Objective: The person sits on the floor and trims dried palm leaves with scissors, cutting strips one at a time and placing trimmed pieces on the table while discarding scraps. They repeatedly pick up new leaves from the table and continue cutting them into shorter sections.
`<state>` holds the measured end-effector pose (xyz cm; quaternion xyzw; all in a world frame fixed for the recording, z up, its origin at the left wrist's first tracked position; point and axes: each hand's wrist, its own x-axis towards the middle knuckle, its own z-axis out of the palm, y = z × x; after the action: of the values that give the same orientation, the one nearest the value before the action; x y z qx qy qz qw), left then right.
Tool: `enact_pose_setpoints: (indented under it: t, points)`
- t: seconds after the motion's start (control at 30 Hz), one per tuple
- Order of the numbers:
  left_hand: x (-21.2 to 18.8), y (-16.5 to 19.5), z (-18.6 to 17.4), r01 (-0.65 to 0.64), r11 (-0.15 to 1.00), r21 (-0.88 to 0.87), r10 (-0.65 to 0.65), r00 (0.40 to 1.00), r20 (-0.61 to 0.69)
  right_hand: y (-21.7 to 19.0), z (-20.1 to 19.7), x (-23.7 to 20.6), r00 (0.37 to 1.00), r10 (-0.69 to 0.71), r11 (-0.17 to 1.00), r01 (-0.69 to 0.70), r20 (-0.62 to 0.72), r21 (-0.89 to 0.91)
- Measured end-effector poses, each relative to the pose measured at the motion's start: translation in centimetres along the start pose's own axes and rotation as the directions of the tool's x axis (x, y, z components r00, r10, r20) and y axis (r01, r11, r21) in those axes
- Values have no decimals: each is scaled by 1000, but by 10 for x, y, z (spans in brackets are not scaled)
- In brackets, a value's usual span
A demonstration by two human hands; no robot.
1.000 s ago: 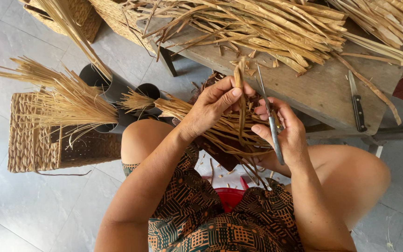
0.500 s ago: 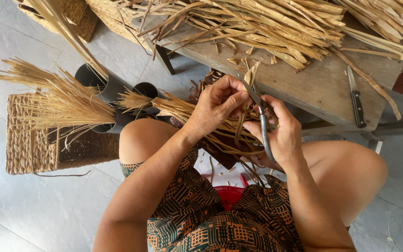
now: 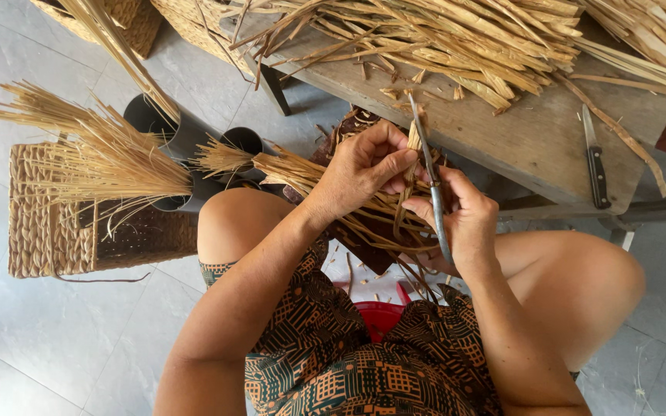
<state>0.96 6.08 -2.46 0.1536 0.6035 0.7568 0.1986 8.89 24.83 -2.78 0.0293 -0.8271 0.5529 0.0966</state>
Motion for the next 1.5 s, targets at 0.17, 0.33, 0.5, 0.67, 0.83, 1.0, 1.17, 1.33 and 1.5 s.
enact_pose_setpoints:
  t: [0.17,0.33,0.5,0.67,0.83,1.0,1.17,1.33,1.5]
  points:
    - [-1,4,-21,-222,974,-47,220,975,-39,30,6,-1,993,107,970,-114,43,217]
    - [-6,17,-42,-138,893,-428,96,988,-120,76,29,11,972,170,942,-208,161,264]
    - [-11,32,-52,-8,761,-649,66,996,66,101,76,4,891,229,925,-325,393,199]
    - [-13,34,-53,73,743,-666,30,989,142,101,123,-15,817,322,947,-279,479,-161]
    - [-12,29,-55,79,790,-608,0,992,129,107,139,-27,847,218,953,-79,484,-291]
    - [-8,28,-58,65,815,-575,-7,995,103,114,144,-32,811,315,912,-114,494,-394]
    - [-9,30,-66,86,869,-488,-100,995,-4,108,125,-22,870,134,991,-105,474,-87]
    - [-12,27,-81,45,900,-433,-115,984,-138,87,61,-4,927,124,979,-173,354,110]
    - [-2,17,-85,113,960,-256,-186,940,-286,68,27,-11,988,-101,924,51,114,379]
